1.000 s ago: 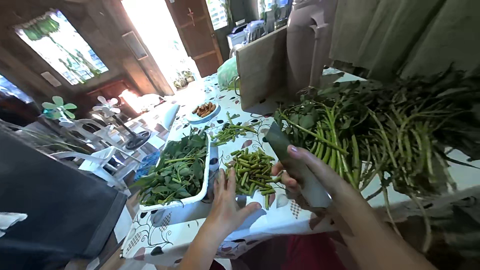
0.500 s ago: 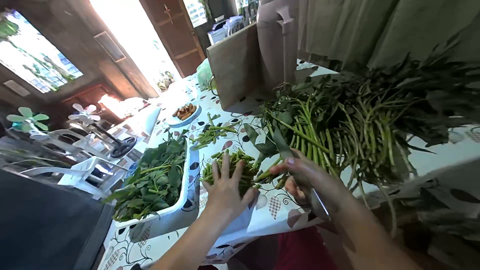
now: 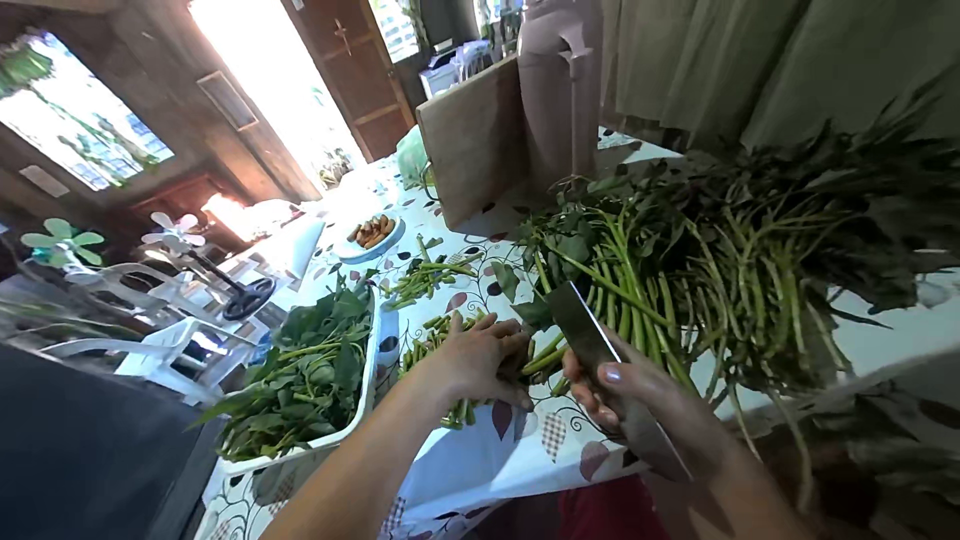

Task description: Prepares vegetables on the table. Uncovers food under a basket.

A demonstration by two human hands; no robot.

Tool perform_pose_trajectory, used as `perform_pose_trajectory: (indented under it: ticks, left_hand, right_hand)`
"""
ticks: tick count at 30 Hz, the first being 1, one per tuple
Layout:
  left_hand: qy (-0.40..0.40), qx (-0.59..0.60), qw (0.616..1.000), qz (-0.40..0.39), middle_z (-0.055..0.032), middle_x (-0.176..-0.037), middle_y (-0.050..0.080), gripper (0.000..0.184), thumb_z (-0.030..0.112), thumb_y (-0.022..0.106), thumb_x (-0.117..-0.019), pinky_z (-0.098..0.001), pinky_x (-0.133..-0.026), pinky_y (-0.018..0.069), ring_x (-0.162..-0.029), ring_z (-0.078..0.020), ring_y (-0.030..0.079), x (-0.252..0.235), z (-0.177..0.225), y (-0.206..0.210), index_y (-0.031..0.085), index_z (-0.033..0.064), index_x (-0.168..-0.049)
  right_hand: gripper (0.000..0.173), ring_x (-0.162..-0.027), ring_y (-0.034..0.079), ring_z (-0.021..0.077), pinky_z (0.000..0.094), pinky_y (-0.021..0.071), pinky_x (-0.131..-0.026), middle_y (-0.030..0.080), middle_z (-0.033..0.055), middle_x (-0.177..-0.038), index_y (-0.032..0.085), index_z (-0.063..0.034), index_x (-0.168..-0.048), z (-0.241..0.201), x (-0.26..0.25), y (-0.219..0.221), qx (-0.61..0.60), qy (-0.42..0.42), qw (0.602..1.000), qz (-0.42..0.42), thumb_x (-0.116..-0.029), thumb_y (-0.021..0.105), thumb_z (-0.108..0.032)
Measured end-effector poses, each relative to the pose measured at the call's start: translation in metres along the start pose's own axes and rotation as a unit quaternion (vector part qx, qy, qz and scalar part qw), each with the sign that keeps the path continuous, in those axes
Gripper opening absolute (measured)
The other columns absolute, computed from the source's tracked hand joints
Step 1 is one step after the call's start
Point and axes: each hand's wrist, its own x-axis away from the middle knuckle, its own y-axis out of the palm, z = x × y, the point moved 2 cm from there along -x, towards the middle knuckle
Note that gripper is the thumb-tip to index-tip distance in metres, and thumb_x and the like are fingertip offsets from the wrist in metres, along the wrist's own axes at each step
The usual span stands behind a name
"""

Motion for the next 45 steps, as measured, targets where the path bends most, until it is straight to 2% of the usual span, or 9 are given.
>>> perform_pose_trajectory:
  ticks: [6, 9, 13, 18, 24, 29, 33, 39, 45]
  left_hand:
    - [0.051, 0.052, 0.997, 0.031, -0.0113, -0.146, 0.058, 0.049, 0.042, 0.068, -0.0973, -0.0769, -0.115, 0.0104, -0.147, -0.0352, 0.040, 0.019, -0.010, -0.014, 0.066, 0.0132, -0.137]
    - [0.060, 0.089, 0.988, 0.110, -0.0155, -0.127, 0.069, 0.037, 0.032, 0.059, -0.1038, -0.0657, -0.116, 0.0282, -0.129, -0.0330, 0.058, 0.011, -0.003, -0.033, 0.071, 0.0057, -0.126]
    - [-0.016, 0.107, 0.981, 0.160, -0.0156, -0.097, 0.071, 0.034, 0.031, 0.055, -0.1053, -0.0544, -0.086, 0.0521, -0.094, -0.0303, 0.068, -0.022, 0.023, -0.048, 0.073, 0.0020, -0.103]
    - [-0.148, 0.077, 0.972, 0.163, -0.0194, -0.102, 0.069, 0.048, 0.047, 0.053, -0.1052, -0.0575, -0.086, 0.0526, -0.103, -0.0364, 0.067, -0.056, 0.044, -0.054, 0.070, 0.0020, -0.100]
    - [-0.190, 0.171, 0.944, 0.210, -0.0241, -0.111, 0.067, 0.054, 0.038, 0.030, -0.1119, -0.0602, -0.090, 0.0501, -0.110, -0.0393, 0.065, -0.078, 0.039, -0.064, 0.067, -0.0015, -0.113]
    - [-0.183, 0.190, 0.944, 0.197, -0.0270, -0.122, 0.064, 0.039, 0.016, 0.062, -0.0993, -0.0606, -0.095, 0.0509, -0.115, -0.0426, 0.064, -0.088, 0.040, -0.064, 0.054, -0.0004, -0.134]
    - [-0.098, 0.238, 0.927, 0.272, -0.0204, -0.105, 0.067, 0.028, 0.016, 0.065, -0.0978, -0.0556, -0.082, 0.0532, -0.093, -0.0349, 0.066, -0.074, 0.033, -0.089, 0.064, 0.0049, -0.124]
    - [-0.172, 0.255, 0.931, 0.197, -0.0290, -0.120, 0.065, 0.070, 0.057, 0.033, -0.1082, -0.0664, -0.097, 0.0455, -0.118, -0.0439, 0.061, -0.080, 0.052, -0.078, 0.069, -0.0036, -0.115]
    - [-0.149, 0.348, 0.888, 0.261, -0.0226, -0.102, 0.067, 0.036, 0.031, 0.055, -0.1047, -0.0553, -0.082, 0.0544, -0.092, -0.0349, 0.068, -0.096, 0.049, -0.084, 0.068, -0.0021, -0.107]
  right_hand:
    - [0.058, -0.062, 0.062, 0.0081, 0.0211, 0.0535, -0.052, 0.062, 0.0007, -0.086, 0.059, -0.0094, -0.107, 0.013, 0.002, -0.007, -0.251, -0.053, 0.966, 0.013, -0.0754, 0.082, -0.052]
    - [0.059, -0.066, 0.062, 0.0091, 0.0221, 0.0536, -0.055, 0.064, 0.0023, -0.094, 0.058, -0.0082, -0.111, 0.022, 0.001, -0.009, -0.264, -0.117, 0.957, -0.013, -0.0804, 0.079, -0.054]
    - [0.062, -0.067, 0.063, 0.0103, 0.0240, 0.0541, -0.057, 0.065, 0.0034, -0.096, 0.057, -0.0078, -0.116, 0.032, 0.005, -0.007, -0.261, -0.154, 0.953, 0.003, -0.0807, 0.079, -0.054]
    - [0.059, -0.070, 0.063, 0.0118, 0.0255, 0.0548, -0.060, 0.065, 0.0052, -0.098, 0.060, -0.0079, -0.117, 0.035, 0.005, -0.009, -0.274, -0.173, 0.946, -0.021, -0.0826, 0.077, -0.053]
    - [0.061, -0.072, 0.064, 0.0119, 0.0255, 0.0551, -0.062, 0.065, 0.0052, -0.101, 0.062, -0.0074, -0.118, 0.036, 0.005, -0.010, -0.284, -0.186, 0.939, -0.053, -0.0831, 0.076, -0.055]
    - [0.065, -0.071, 0.064, 0.0123, 0.0255, 0.0545, -0.060, 0.066, 0.0063, -0.102, 0.060, -0.0081, -0.120, 0.038, 0.003, -0.011, -0.300, -0.202, 0.930, -0.072, -0.0820, 0.076, -0.058]
    - [0.062, -0.071, 0.064, 0.0111, 0.0243, 0.0547, -0.060, 0.066, 0.0051, -0.101, 0.063, -0.0080, -0.118, 0.038, 0.003, -0.011, -0.305, -0.196, 0.929, -0.078, -0.0820, 0.076, -0.056]
    - [0.062, -0.072, 0.065, 0.0122, 0.0256, 0.0554, -0.062, 0.067, 0.0051, -0.100, 0.064, -0.0072, -0.118, 0.036, 0.004, -0.011, -0.306, -0.201, 0.927, -0.078, -0.0824, 0.076, -0.057]
    - [0.062, -0.070, 0.065, 0.0116, 0.0250, 0.0555, -0.061, 0.066, 0.0046, -0.096, 0.064, -0.0065, -0.115, 0.034, 0.005, -0.011, -0.310, -0.185, 0.930, -0.072, -0.0794, 0.079, -0.055]
